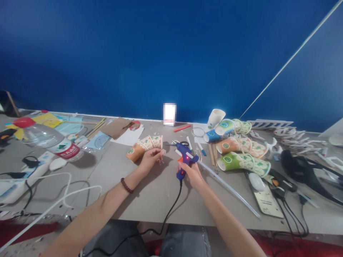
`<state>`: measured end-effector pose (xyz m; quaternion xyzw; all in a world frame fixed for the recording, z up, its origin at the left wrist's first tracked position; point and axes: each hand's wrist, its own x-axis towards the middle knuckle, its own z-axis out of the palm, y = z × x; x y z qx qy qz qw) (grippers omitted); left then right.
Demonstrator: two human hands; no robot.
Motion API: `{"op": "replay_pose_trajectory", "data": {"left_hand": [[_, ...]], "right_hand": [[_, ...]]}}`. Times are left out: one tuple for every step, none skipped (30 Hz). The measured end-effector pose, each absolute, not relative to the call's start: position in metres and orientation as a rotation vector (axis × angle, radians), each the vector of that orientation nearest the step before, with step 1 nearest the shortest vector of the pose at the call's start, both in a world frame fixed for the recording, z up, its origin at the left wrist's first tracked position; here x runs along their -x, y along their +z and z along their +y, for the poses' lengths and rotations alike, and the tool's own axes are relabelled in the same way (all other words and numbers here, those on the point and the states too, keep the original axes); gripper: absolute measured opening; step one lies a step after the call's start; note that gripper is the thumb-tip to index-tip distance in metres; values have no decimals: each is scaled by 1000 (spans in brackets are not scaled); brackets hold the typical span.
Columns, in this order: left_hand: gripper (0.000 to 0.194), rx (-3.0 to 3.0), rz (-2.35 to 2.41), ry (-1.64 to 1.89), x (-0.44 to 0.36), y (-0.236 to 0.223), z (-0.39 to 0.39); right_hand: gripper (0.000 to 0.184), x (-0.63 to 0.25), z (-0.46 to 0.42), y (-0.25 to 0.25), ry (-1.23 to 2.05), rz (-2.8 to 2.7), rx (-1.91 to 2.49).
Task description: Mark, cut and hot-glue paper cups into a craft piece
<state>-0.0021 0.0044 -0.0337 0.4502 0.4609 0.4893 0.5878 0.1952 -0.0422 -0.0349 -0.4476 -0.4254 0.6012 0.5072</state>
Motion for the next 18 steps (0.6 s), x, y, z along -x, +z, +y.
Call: {"op": "replay_pose_trajectory", "data": {"left_hand": [[41,-1018,1075,1140,2,-33,4],[42,-988,1083,1138,2,-32,3],[43,-960,1094,1134,1,-31,3],[44,-938,1106,1126,1,-31,3],[45,-924,1114,1119,1,-30,2],[46,-918,1116,1115,1,-29,2],[46,-915,1114,1115,1,-29,2],[46,-915,1109,1119,1,-28,1],[47,-916,1102,1121,1,-28,1],[47,-917,1098,1125,1,-27,1],[47,-919,1096,1128,2,-27,0],[47,-921,1096,1129,2,-27,0],[47,-925,1098,1132,2,-26,0],[47,-927,1101,1133,2,-26,-1],[46,-925,1103,1136,2,-25,-1],[46,-919,1103,1137,1,-25,-1],[46,-912,1102,1135,1,-24,-1],[46,-904,1101,1130,1,-24,-1]], "right_hand": [[29,-195,-42,-36,1446,-1015,1073],[27,-195,-42,-37,1446,-1006,1067],[24,-194,-42,-37,1445,-1001,1063],[21,-194,-42,-38,1445,-1004,1059],[20,-193,-43,-38,1444,-1011,1057],[21,-193,-43,-39,1443,-1023,1059],[21,-193,-43,-40,1442,-1038,1064],[19,-193,-44,-42,1440,-1051,1070],[16,-193,-44,-44,1441,-1062,1074],[15,-193,-44,-46,1445,-1069,1077],[16,-193,-44,-48,1446,-1071,1079],[19,-193,-45,-50,1443,-1071,1080],[20,-193,-45,-51,1438,-1069,1080],[21,-192,-45,-52,1431,-1065,1081],[20,-191,-46,-53,1422,-1060,1083],[20,-190,-46,-53,1414,-1055,1085],[21,-189,-46,-53,1409,-1052,1089],[22,-188,-47,-52,1406,-1053,1097]]}}
